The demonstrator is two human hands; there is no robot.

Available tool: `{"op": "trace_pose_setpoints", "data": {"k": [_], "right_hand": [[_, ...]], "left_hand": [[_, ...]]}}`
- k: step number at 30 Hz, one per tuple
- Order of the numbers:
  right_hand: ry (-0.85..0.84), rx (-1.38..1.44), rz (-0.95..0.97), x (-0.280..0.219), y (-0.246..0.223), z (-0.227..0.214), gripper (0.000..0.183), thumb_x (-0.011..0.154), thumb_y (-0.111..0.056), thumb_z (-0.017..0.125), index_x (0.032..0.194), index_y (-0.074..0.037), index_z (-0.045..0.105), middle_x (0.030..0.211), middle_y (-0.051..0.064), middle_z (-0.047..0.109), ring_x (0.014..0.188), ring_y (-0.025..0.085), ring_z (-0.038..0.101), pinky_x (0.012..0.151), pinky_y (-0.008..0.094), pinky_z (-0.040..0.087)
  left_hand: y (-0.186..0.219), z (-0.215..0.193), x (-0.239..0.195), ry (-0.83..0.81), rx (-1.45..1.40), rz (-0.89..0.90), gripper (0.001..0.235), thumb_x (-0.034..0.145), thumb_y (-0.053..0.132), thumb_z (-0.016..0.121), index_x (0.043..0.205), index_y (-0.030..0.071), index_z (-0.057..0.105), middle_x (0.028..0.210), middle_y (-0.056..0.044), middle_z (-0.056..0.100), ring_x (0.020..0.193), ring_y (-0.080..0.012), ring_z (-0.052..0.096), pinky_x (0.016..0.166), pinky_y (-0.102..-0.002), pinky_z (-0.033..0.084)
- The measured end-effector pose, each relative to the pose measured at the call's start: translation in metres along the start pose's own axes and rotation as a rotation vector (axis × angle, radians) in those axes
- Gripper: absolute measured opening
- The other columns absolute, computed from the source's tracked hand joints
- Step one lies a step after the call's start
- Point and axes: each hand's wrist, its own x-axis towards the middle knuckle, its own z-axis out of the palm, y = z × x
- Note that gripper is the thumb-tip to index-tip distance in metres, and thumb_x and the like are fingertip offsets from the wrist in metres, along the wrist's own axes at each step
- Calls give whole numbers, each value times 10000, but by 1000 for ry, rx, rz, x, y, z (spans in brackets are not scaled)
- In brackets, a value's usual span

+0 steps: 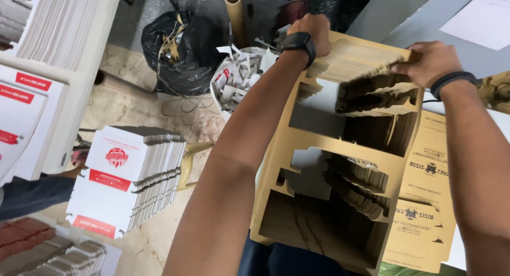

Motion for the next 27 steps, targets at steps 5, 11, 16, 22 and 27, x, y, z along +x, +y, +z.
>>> {"op": "trace_pose_setpoints", "data": {"k": [5, 11, 16, 22, 27], "right_hand": [[48, -122, -88, 20, 19, 5, 608, 947, -378, 804, 1388, 13, 656, 1251, 231, 708, 1160, 405, 633, 1072, 506, 474], [20, 93, -72, -66, -43, -26, 847, 918, -193, 744, 1626, -133, 283, 1649, 262, 178, 1510, 461, 151, 1210, 662, 151], [373, 585, -605, -47, 140, 59, 541, 1215, -144, 534, 1661, -20, 254, 1666, 226, 297, 1441, 485, 354, 1082, 635, 353], [59, 1123, 189, -218, 133, 171, 882, 931, -697, 194, 1602, -127, 149, 1655, 56, 198, 1551, 207, 184, 1290, 400, 154], [37, 1085, 558, -387, 67, 205, 1062, 812, -800, 121, 1589, -84, 16, 1689, 131, 43, 1575, 290, 53, 1283, 521, 90]], "left_hand": [[-1, -1, 7, 32, -126, 92, 176, 680, 70, 798, 701, 130, 633, 693, -49, 610, 648, -256, 631, 523, -416, 497], [4, -12, -10, -103, -259, -90, 1050, 813, 716, 911, 1596, 486, 251, 1714, -118, -107, 1482, -600, 212, 1107, -818, 198], [-57, -21, -109, 129, -1149, 245, 866, 853, 702, 609, 1531, 237, 333, 1586, -124, 459, 1482, -307, 462, 1218, -478, 372], [-113, 41, -304, -166, -1318, 18, 1067, 841, 852, 241, 1626, 173, -8, 1721, -188, 39, 1587, -374, 113, 1213, -681, 128], [-93, 91, -388, -316, -1524, -375, 928, 959, 791, 156, 1663, 227, -61, 1703, -266, -33, 1526, -502, -136, 1144, -756, -138]]}}
